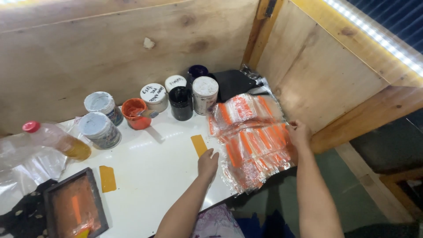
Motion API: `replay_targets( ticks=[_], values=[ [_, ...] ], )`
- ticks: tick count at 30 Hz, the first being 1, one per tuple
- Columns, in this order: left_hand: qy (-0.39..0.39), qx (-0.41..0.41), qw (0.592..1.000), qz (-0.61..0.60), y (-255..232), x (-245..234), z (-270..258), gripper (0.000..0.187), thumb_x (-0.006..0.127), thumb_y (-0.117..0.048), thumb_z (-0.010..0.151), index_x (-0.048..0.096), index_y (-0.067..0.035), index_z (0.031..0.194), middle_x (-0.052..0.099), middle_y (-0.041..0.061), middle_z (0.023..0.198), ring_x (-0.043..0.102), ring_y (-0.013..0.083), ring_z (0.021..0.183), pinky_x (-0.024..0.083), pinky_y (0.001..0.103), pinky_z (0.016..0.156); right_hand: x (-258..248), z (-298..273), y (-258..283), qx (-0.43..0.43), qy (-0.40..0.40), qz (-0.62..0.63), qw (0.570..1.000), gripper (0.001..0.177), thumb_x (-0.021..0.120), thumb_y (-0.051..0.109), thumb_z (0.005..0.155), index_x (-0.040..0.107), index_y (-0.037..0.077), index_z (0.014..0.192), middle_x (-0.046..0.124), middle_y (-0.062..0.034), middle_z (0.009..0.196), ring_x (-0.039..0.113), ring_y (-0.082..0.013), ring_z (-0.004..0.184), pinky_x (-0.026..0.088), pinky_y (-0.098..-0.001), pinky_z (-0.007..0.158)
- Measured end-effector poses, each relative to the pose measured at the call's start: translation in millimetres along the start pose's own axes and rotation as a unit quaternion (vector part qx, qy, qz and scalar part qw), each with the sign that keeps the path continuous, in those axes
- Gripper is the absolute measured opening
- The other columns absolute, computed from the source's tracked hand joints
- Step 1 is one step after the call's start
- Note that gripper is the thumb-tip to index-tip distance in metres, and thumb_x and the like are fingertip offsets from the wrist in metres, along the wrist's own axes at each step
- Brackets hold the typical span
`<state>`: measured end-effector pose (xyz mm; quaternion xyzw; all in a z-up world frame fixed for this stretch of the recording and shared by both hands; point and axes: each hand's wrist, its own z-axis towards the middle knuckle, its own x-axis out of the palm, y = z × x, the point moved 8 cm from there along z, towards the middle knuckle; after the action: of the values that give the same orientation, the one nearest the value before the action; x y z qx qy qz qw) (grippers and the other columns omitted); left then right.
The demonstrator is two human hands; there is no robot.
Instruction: The person uses a squeegee to spread orange ink across a screen printing frame. They then press the frame onto small rectangular pieces of material, transferring the ink. The person repeats this process, handling the printed items and placing them on the table.
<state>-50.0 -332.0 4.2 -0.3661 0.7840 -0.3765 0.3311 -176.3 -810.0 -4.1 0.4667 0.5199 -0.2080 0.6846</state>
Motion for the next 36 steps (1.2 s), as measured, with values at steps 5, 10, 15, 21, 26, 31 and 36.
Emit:
replay_targets(
  ticks=[5,10,15,21,26,31,36],
  values=[
    [-0.042,-0.009,0.999,-0.011,21.3,-43.2,-7.5,0.051,0.058,-0.036,0.102,0.058,-0.006,0.144,0.058,0.018,0.147,0.049,0.0316,0.143,0.044,0.045,0.115,2.1,-80.2,141.6,-0.199,-0.042,0.036,0.978,0.026,0.078,0.041,0.089,0.077,0.023,0.108,0.076,-0.0040,0.105,0.072,-0.0292,0.101,0.054,-0.0430,0.089],
    [-0.087,-0.028,0.996,-0.020,37.2,-106.7,-39.0,0.047,0.055,-0.033,0.104,0.058,-0.009,0.144,0.060,0.014,0.145,0.053,0.0302,0.139,0.049,0.043,0.110,74.3,-195.5,281.5,-0.393,0.008,-0.033,0.919,0.021,0.076,0.037,0.084,0.076,0.027,0.103,0.076,-0.0019,0.102,0.070,-0.0287,0.104,0.053,-0.0454,0.092],
    [-0.155,-0.010,0.988,-0.018,66.2,-178.6,-61.4,0.043,0.056,-0.029,0.104,0.059,-0.007,0.141,0.062,0.015,0.142,0.064,0.0284,0.126,0.057,0.041,0.101,150.9,-304.2,374.4,-0.451,0.207,-0.061,0.866,0.021,0.073,0.031,0.090,0.075,0.032,0.110,0.076,0.0098,0.109,0.068,-0.0166,0.112,0.049,-0.0365,0.096],
    [-0.275,0.012,0.959,-0.059,128.1,-274.2,-67.7,0.041,0.061,-0.027,0.101,0.065,-0.004,0.135,0.066,0.019,0.137,0.070,0.0338,0.116,0.058,0.044,0.097,182.8,-427.8,471.9,-0.472,0.354,0.006,0.807,0.026,0.070,0.028,0.094,0.072,0.023,0.120,0.073,0.0017,0.121,0.063,-0.0217,0.122,0.043,-0.0395,0.104],
    [-0.357,-0.003,0.931,-0.080,129.4,-346.5,-110.9,0.040,0.061,-0.032,0.099,0.070,-0.009,0.131,0.069,0.016,0.134,0.069,0.0325,0.119,0.055,0.044,0.102,194.9,-500.4,544.4,-0.524,0.376,0.013,0.764,0.027,0.069,0.026,0.095,0.070,0.024,0.122,0.072,0.0028,0.124,0.063,-0.0221,0.122,0.043,-0.0405,0.103],
    [-0.439,0.032,0.893,-0.096,145.5,-400.5,-110.3,0.036,0.067,-0.033,0.092,0.076,-0.013,0.121,0.076,0.015,0.121,0.068,0.0356,0.119,0.056,0.045,0.101,176.4,-541.2,591.1,-0.530,0.393,0.032,0.750,0.031,0.064,0.020,0.099,0.067,0.018,0.129,0.069,-0.0056,0.129,0.062,-0.0287,0.127,0.044,-0.0437,0.106],
    [-0.428,-0.059,0.902,0.002,103.7,-433.1,-170.2,0.041,0.059,-0.049,0.094,0.073,-0.029,0.126,0.073,-0.004,0.130,0.063,0.0213,0.128,0.051,0.039,0.109,202.3,-556.5,619.4,-0.509,0.431,0.078,0.741,0.036,0.056,0.020,0.102,0.063,0.010,0.136,0.067,-0.0160,0.134,0.063,-0.0364,0.124,0.048,-0.0502,0.105]
  ],
)
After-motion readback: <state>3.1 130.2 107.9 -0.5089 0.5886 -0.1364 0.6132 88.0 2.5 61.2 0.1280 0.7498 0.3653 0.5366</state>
